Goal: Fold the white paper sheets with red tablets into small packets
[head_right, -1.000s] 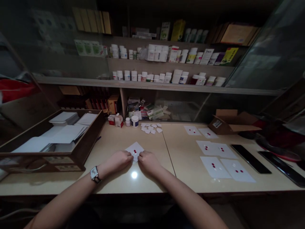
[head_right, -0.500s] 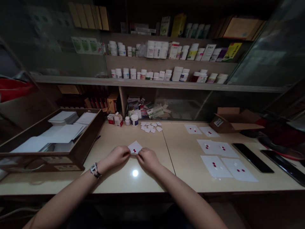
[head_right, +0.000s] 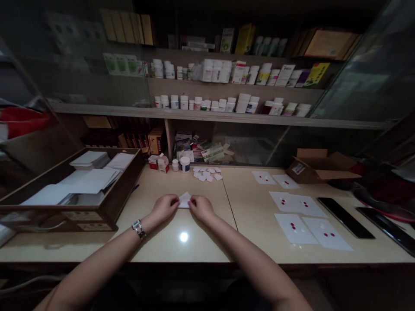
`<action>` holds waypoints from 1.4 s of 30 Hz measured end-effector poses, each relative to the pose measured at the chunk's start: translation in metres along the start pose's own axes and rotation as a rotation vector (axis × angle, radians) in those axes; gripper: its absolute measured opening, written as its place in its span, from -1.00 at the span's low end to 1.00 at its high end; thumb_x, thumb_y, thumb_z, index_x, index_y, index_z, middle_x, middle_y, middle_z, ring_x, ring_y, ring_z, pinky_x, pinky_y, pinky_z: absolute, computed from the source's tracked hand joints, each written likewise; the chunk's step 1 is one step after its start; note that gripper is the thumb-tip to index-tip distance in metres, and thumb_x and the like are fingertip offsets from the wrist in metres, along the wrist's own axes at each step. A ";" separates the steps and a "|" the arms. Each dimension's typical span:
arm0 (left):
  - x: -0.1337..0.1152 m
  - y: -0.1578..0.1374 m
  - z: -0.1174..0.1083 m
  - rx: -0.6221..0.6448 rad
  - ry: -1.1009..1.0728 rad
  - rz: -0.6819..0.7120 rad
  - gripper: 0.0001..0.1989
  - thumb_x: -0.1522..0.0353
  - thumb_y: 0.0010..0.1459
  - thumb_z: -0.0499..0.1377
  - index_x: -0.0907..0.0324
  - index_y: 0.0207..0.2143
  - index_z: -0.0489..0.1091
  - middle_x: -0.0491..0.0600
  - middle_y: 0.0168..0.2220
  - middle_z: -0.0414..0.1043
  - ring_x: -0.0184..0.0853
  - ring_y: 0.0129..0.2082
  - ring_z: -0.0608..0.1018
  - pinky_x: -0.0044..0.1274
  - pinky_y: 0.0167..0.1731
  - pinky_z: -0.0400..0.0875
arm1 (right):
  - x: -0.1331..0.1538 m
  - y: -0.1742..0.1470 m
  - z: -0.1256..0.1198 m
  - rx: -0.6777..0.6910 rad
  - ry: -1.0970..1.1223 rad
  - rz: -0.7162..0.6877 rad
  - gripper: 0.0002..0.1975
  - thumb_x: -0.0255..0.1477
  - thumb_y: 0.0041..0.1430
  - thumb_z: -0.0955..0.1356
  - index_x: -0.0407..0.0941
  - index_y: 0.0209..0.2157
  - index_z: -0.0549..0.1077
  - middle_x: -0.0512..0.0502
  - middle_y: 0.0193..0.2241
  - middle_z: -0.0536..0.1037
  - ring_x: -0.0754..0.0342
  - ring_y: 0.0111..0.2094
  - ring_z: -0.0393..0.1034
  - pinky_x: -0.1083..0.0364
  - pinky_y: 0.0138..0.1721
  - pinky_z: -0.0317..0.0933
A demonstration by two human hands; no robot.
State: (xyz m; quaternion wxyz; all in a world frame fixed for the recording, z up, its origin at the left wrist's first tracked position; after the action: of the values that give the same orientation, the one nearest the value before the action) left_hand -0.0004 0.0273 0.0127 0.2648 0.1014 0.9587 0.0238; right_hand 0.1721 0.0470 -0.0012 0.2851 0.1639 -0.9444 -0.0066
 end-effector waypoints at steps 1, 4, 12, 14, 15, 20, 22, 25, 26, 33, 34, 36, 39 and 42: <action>0.000 0.001 0.001 -0.004 -0.007 -0.013 -0.87 0.36 0.12 0.12 0.15 -0.38 0.47 -0.04 -0.36 0.53 -0.33 -0.39 0.48 -0.56 -0.42 0.19 | -0.001 0.000 0.002 -0.016 0.006 -0.001 -0.84 -0.41 0.14 0.29 -0.15 -0.42 0.49 -0.07 -0.47 0.53 0.10 -0.44 0.33 0.19 -0.42 0.02; 0.002 0.001 0.004 -0.034 -0.020 -0.042 -0.88 0.37 0.12 0.12 0.14 -0.31 0.45 -0.05 -0.35 0.53 -0.33 -0.37 0.49 -0.56 -0.41 0.19 | -0.002 -0.002 0.006 -0.040 0.020 0.017 -0.85 -0.40 0.14 0.29 -0.13 -0.35 0.49 -0.06 -0.44 0.54 0.09 -0.42 0.34 0.19 -0.40 0.04; 0.001 0.001 0.008 -0.067 0.045 -0.006 -0.83 0.41 0.15 0.08 0.11 -0.19 0.38 -0.05 -0.30 0.52 -0.30 -0.32 0.50 -0.55 -0.38 0.21 | 0.000 -0.001 0.007 -0.055 -0.010 0.053 -0.83 -0.44 0.13 0.29 -0.10 -0.23 0.44 -0.03 -0.42 0.53 0.10 -0.40 0.36 0.19 -0.40 0.02; 0.000 0.000 0.009 -0.071 0.077 0.006 -0.83 0.42 0.16 0.06 0.11 -0.21 0.38 -0.04 -0.28 0.51 -0.30 -0.30 0.50 -0.54 -0.36 0.21 | 0.002 -0.002 0.007 -0.063 -0.036 0.051 -0.85 -0.44 0.15 0.27 -0.09 -0.25 0.43 -0.03 -0.40 0.54 0.09 -0.40 0.36 0.18 -0.41 0.00; 0.000 0.000 0.009 -0.071 0.092 0.004 -0.84 0.42 0.17 0.05 0.11 -0.22 0.38 -0.03 -0.28 0.51 -0.29 -0.29 0.50 -0.54 -0.36 0.21 | 0.003 -0.003 0.007 -0.071 -0.050 0.049 -0.86 -0.45 0.16 0.26 -0.08 -0.25 0.43 -0.03 -0.40 0.54 0.09 -0.39 0.36 0.18 -0.42 -0.01; -0.002 0.001 0.010 -0.064 0.132 -0.009 -0.85 0.42 0.19 0.02 0.12 -0.25 0.37 -0.02 -0.30 0.50 -0.29 -0.32 0.49 -0.53 -0.38 0.19 | 0.005 -0.004 0.007 -0.091 -0.096 0.064 -0.85 -0.47 0.18 0.25 -0.07 -0.22 0.40 -0.04 -0.38 0.55 0.08 -0.39 0.37 0.17 -0.43 -0.04; -0.002 0.002 0.009 -0.071 0.143 0.007 -0.84 0.42 0.19 0.01 0.13 -0.26 0.38 -0.01 -0.30 0.50 -0.29 -0.33 0.48 -0.53 -0.39 0.17 | 0.005 -0.004 0.007 -0.094 -0.111 0.064 -0.86 -0.46 0.18 0.25 -0.07 -0.22 0.40 -0.05 -0.37 0.55 0.08 -0.38 0.37 0.16 -0.42 -0.04; -0.002 0.003 0.009 -0.067 0.149 0.051 -0.82 0.43 0.19 -0.01 0.15 -0.30 0.39 0.01 -0.32 0.49 -0.29 -0.34 0.48 -0.53 -0.39 0.17 | 0.005 -0.004 0.007 -0.088 -0.127 0.040 -0.87 -0.46 0.19 0.25 -0.07 -0.24 0.41 -0.06 -0.36 0.55 0.07 -0.37 0.37 0.16 -0.41 -0.04; -0.002 0.004 0.009 -0.058 0.140 0.066 -0.82 0.43 0.19 -0.01 0.15 -0.31 0.39 0.01 -0.32 0.49 -0.29 -0.34 0.47 -0.53 -0.39 0.17 | 0.004 -0.004 0.007 -0.083 -0.124 0.031 -0.87 -0.46 0.19 0.25 -0.07 -0.24 0.41 -0.06 -0.36 0.55 0.08 -0.37 0.37 0.16 -0.41 -0.03; 0.006 0.010 0.010 -0.027 0.023 0.110 -0.84 0.42 0.16 0.03 0.15 -0.33 0.42 0.00 -0.32 0.49 -0.30 -0.32 0.47 -0.55 -0.34 0.21 | -0.010 -0.003 0.005 -0.070 0.145 0.021 -0.77 -0.40 0.08 0.33 -0.10 -0.18 0.41 0.00 -0.45 0.50 0.11 -0.44 0.33 0.18 -0.42 0.07; 0.007 0.010 0.010 -0.026 0.009 0.113 -0.84 0.42 0.16 0.04 0.15 -0.32 0.42 -0.01 -0.31 0.49 -0.30 -0.31 0.47 -0.55 -0.33 0.22 | -0.013 -0.002 0.005 -0.055 0.205 0.025 -0.72 -0.41 0.03 0.35 -0.11 -0.16 0.41 0.02 -0.46 0.49 0.12 -0.46 0.32 0.19 -0.43 0.08; 0.008 0.009 0.008 -0.014 -0.019 0.107 -0.85 0.41 0.15 0.06 0.14 -0.29 0.42 -0.02 -0.32 0.49 -0.31 -0.32 0.47 -0.55 -0.34 0.23 | -0.019 0.001 0.006 -0.012 0.312 0.028 -0.64 -0.46 -0.07 0.39 -0.13 -0.15 0.41 0.05 -0.49 0.46 0.14 -0.49 0.29 0.20 -0.44 0.11; 0.007 0.006 0.006 0.005 -0.047 0.076 -0.82 0.33 0.11 0.13 0.14 -0.21 0.41 -0.04 -0.33 0.48 -0.31 -0.34 0.48 -0.55 -0.36 0.25 | -0.021 0.004 0.007 0.027 0.376 0.044 -0.62 -0.51 -0.11 0.38 -0.16 -0.16 0.42 0.07 -0.52 0.44 0.16 -0.51 0.28 0.21 -0.44 0.12; 0.004 0.004 0.007 -0.005 -0.067 0.058 -0.76 0.33 0.08 0.17 0.14 -0.16 0.39 -0.04 -0.26 0.49 -0.31 -0.31 0.48 -0.55 -0.33 0.27 | -0.015 0.002 0.006 0.007 0.282 0.069 -0.66 -0.41 -0.01 0.37 -0.14 -0.14 0.43 0.04 -0.49 0.47 0.14 -0.48 0.32 0.19 -0.42 0.12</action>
State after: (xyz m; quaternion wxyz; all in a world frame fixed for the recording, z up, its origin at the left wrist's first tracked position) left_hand 0.0003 0.0316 0.0051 0.2963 0.1293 0.9458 0.0305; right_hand 0.1800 0.0535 -0.0140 0.4144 0.1315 -0.9001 0.0298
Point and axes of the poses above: each hand's wrist, its own y-axis towards the middle knuckle, its own z-axis out of the palm, x = y × z, the point moved 2 cm from there along y, towards the middle knuckle
